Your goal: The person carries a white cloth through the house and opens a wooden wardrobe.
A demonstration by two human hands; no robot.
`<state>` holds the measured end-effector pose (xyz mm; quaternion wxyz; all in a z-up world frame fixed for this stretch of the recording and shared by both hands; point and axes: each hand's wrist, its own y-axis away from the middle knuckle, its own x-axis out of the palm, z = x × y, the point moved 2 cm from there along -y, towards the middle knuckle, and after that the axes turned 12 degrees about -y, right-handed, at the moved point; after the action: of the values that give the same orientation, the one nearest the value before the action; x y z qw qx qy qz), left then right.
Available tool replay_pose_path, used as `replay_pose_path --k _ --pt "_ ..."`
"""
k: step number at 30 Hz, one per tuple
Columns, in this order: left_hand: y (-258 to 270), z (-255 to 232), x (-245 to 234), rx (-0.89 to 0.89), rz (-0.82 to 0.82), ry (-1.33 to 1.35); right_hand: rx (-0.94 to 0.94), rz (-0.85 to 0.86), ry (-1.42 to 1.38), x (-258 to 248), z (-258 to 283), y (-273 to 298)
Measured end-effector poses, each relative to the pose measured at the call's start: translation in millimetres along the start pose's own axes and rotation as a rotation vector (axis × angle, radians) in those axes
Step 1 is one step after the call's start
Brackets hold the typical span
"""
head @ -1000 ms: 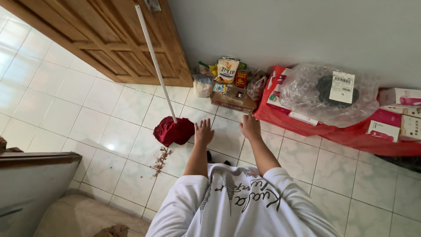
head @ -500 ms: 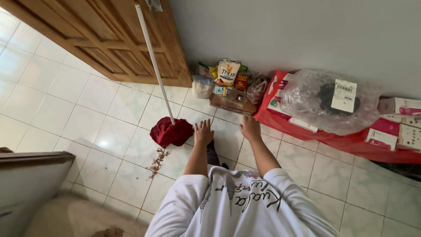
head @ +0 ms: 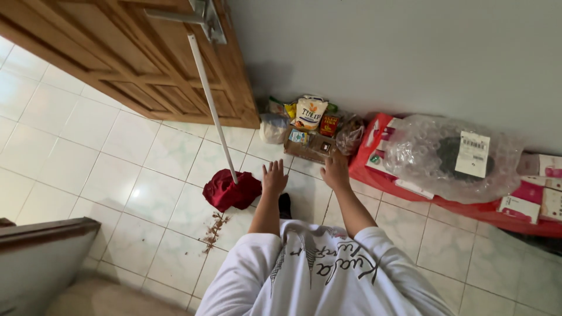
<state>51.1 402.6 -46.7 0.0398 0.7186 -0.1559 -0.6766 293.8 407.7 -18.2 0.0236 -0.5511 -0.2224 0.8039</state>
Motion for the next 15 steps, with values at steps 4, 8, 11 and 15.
replay_pose_path --k 4,8,11,15 --pt "-21.7 9.7 14.2 0.022 -0.079 -0.015 0.039 0.035 -0.053 3.4 1.8 -14.6" --pt "-41.6 28.8 4.6 0.008 -0.050 0.008 0.174 0.251 -0.059 38.3 -10.2 -32.6" --pt "-39.8 41.5 3.2 -0.028 -0.062 0.020 0.166 0.282 -0.055 44.5 -2.1 -41.1" --pt "-34.4 56.5 -3.0 -0.106 -0.025 0.032 0.107 0.301 -0.048 47.9 16.7 -66.3"
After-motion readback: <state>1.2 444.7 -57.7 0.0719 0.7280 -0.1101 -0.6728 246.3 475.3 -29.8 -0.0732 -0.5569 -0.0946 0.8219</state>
